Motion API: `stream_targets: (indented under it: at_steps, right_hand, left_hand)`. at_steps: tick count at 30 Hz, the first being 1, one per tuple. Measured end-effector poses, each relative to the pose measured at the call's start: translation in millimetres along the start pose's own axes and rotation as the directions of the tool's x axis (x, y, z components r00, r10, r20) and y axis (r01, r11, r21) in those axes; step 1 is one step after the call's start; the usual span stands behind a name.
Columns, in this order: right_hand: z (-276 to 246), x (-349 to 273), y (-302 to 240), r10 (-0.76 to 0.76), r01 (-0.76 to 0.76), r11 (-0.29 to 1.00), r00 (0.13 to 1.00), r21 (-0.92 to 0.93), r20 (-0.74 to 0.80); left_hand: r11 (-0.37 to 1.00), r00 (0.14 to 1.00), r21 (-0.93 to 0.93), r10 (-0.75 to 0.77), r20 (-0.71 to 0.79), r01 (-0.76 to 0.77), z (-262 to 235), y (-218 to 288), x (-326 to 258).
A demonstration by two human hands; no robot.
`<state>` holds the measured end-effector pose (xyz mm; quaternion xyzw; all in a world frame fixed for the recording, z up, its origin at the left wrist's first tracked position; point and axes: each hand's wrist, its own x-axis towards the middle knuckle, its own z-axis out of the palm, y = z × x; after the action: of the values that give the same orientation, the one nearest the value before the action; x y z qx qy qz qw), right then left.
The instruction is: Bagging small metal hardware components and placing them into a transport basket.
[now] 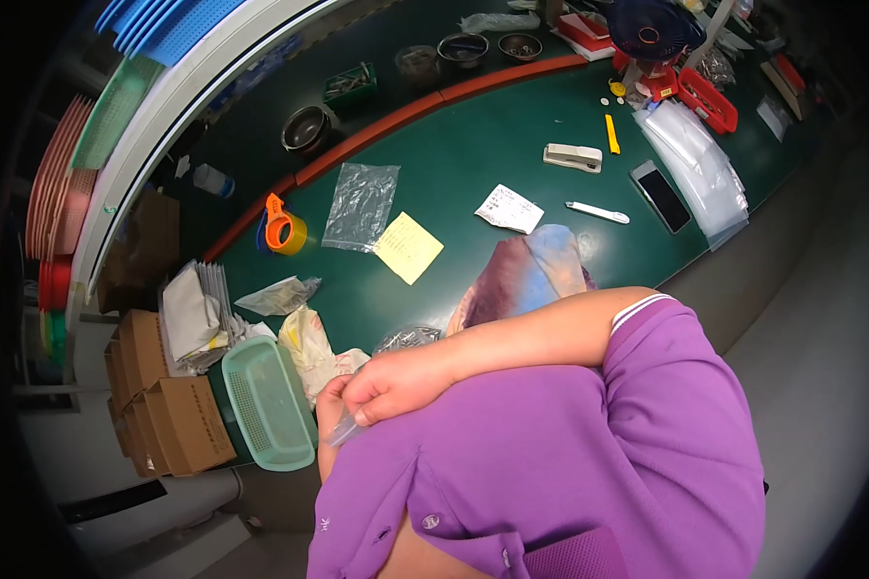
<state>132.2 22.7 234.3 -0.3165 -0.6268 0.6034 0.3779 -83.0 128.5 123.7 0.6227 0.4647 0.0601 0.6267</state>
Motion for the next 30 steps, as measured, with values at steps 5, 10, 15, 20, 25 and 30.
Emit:
stream_targets:
  at_steps: [5, 10, 15, 20, 25, 30]
  right_hand:
    - [1, 3, 6, 0.052, -0.055, 0.993, 0.998, 0.101, 0.037]
    - [3, 8, 8, 0.067, -0.074, 0.992, 0.996, 0.104, 0.066]
    - [3, 6, 12, 0.125, -0.143, 0.969, 0.987, 0.201, 0.1]
    - [2, 8, 8, 0.155, -0.174, 0.971, 0.981, 0.165, 0.12]
    - [5, 11, 19, 0.204, -0.229, 0.945, 0.971, 0.235, 0.125]
    - [4, 8, 7, 0.283, -0.295, 0.939, 0.955, 0.177, 0.089]
  left_hand:
    - [0.995, 0.989, 0.099, -0.011, 0.146, -0.004, 10, 38, -14]
    - [0.977, 0.998, 0.209, -0.056, 0.018, 0.051, 1, 7, 1]
    - [0.981, 0.993, -0.16, -0.099, 0.068, 0.109, -5, 24, 9]
    - [0.967, 0.978, -0.17, -0.172, 0.12, 0.191, -14, 33, 13]
    - [0.852, 0.91, 0.319, 0.387, 0.147, -0.414, 2, 54, 3]
    - [0.647, 0.842, 0.572, 0.515, 0.16, -0.505, 9, 46, -15]
